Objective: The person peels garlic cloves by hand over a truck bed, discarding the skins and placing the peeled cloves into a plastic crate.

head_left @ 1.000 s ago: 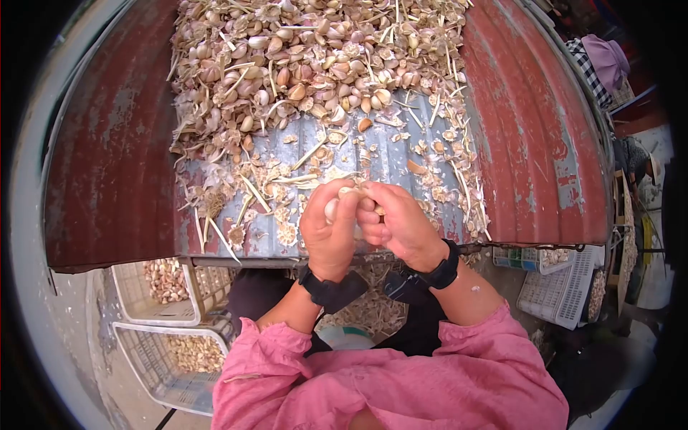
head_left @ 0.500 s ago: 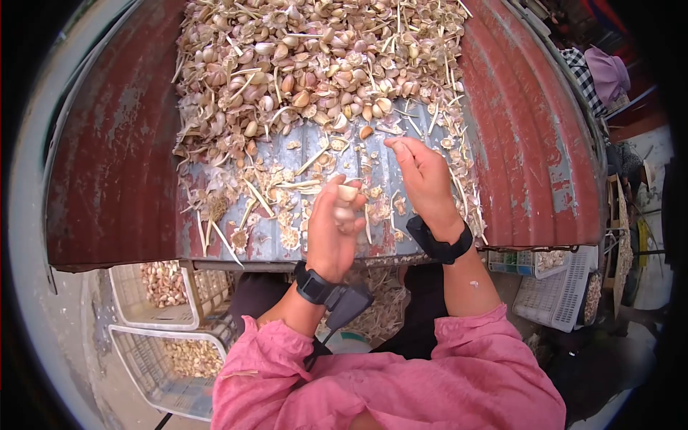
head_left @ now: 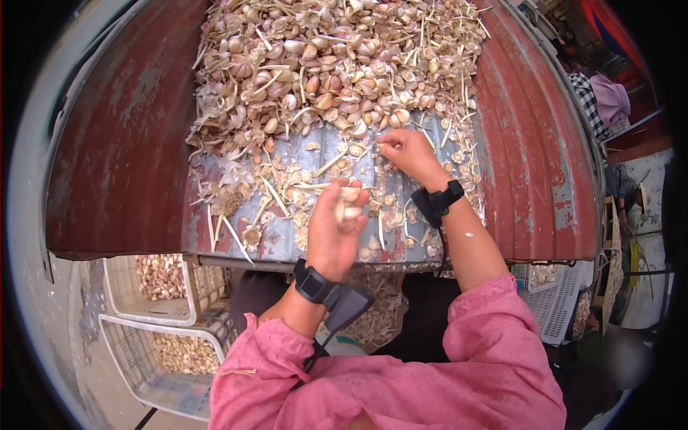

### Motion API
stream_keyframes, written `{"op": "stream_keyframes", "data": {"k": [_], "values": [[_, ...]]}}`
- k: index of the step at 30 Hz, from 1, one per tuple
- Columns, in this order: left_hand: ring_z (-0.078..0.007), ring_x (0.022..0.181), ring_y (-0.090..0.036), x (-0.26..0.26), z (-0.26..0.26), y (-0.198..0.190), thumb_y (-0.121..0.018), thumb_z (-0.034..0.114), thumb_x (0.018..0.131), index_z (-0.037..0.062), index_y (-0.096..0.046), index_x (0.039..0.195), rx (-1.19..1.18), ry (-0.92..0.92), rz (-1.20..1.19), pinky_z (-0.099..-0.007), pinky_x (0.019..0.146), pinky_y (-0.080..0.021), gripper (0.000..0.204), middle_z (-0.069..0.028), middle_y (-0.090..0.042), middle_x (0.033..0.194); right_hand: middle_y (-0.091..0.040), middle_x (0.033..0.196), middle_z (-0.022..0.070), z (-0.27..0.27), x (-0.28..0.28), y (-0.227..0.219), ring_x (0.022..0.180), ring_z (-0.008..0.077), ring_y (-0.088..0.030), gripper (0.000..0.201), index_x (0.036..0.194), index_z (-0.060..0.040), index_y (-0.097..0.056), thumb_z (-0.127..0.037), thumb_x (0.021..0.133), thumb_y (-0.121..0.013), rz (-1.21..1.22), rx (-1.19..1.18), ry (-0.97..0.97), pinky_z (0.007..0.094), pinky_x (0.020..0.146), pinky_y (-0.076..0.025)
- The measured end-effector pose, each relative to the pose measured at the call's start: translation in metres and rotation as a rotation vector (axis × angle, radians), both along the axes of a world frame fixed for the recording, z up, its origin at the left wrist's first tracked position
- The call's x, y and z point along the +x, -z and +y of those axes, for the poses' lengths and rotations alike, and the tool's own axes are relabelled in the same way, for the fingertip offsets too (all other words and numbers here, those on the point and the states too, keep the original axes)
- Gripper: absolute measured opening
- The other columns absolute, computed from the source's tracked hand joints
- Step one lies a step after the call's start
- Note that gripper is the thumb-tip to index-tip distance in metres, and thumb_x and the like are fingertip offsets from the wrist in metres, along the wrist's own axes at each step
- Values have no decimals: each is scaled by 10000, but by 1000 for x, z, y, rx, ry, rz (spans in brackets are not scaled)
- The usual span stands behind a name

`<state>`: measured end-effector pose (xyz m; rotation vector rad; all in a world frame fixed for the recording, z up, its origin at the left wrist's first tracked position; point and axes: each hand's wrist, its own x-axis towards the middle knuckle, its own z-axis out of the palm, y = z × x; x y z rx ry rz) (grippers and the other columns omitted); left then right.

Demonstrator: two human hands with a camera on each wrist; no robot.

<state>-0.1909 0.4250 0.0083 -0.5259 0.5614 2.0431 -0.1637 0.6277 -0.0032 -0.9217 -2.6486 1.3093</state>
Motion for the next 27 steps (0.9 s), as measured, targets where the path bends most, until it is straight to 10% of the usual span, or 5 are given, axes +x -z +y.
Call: {"op": "stream_keyframes", "data": {"k": [1, 3, 7, 14, 27], "values": [[-154, 805, -587, -1, 0, 0, -469, 215, 870, 89, -492, 1006, 5, 14, 29, -216, 489, -422, 186, -72, -571, 954, -584, 823, 89, -5, 4, -14, 662, 157, -582, 174, 900, -27, -605, -105, 745, -590, 1, 4, -4, 260, 631, -465], [-145, 785, -582, 0, -1, 1, -474, 208, 871, 82, -488, 1012, 4, 23, 52, -207, 474, -410, 190, -75, -568, 946, -588, 809, 58, -26, 23, -38, 686, 125, -585, 163, 882, -2, -609, -97, 750, -599, 160, -747, 187, 229, 612, -467], [-89, 664, -517, 3, -1, -1, -472, 217, 878, 51, -482, 1061, 15, 213, 243, -170, 435, -346, 247, -39, -546, 868, -577, 798, 47, -65, 47, -49, 702, 127, -587, 164, 877, 30, -599, -85, 759, -597, 289, -697, 98, 214, 582, -469], [-57, 602, -472, 5, 1, -7, -491, 212, 874, 18, -489, 1098, 40, 426, 398, -138, 415, -307, 296, -7, -530, 811, -572, 765, 116, -87, 64, -66, 614, 193, -586, 163, 871, -9, -577, -92, 734, -605, 327, 255, -165, 264, 537, -457], [-71, 589, -454, 16, 4, -12, -483, 194, 871, 37, -501, 1040, -19, 439, 393, -144, 387, -276, 231, -19, -508, 765, -504, 645, 128, -77, 78, -43, 566, 276, -523, 152, 742, -29, -472, -153, 783, -551, 377, 563, -293, 342, 499, -412]]}}
